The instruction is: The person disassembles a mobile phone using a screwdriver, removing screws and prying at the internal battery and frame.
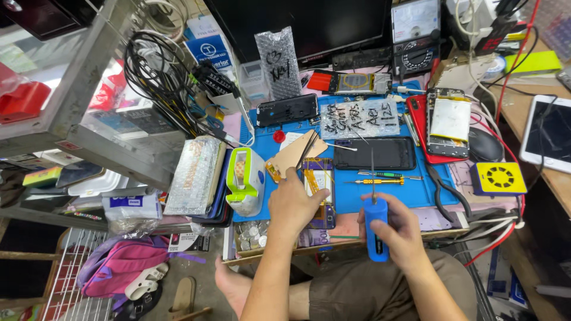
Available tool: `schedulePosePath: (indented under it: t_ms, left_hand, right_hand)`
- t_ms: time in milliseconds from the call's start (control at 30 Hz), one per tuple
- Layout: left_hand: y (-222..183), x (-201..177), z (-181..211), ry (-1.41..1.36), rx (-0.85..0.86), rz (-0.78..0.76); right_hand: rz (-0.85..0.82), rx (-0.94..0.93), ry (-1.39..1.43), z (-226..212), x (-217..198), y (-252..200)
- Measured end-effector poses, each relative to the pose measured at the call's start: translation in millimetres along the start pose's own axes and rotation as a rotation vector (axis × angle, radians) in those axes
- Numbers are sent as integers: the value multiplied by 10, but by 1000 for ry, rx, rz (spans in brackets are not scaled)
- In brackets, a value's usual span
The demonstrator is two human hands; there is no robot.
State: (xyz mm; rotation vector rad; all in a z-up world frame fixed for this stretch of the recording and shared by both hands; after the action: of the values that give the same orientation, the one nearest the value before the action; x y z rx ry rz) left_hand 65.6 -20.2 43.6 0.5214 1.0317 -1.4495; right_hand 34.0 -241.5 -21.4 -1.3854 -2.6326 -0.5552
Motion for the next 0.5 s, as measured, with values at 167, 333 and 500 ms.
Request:
schedulePosePath:
  t_ms: [167,333,500]
  left_hand:
    - [196,179,-186,-178,-20,-99]
    - [303,216,-404,-943,314,-155]
    - [520,199,-520,-1537,428,-109]
  right_hand:
    - [144,-47,131,-276,-62,596]
    - [193,10,219,-339,37,611]
    - [16,84,337,71,369,6]
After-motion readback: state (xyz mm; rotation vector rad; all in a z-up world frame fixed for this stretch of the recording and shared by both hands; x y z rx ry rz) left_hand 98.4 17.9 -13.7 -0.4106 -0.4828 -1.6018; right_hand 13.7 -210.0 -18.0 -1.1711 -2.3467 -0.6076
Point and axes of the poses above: each hand's wrist, its own y-axis towards the middle knuckle, its own x-axis out of the palm, z = x × y, the point moved 4 cm from there along y, towards the middle knuckle, and after that the axes turned 15 degrees about -z, right-handed, at the moved point
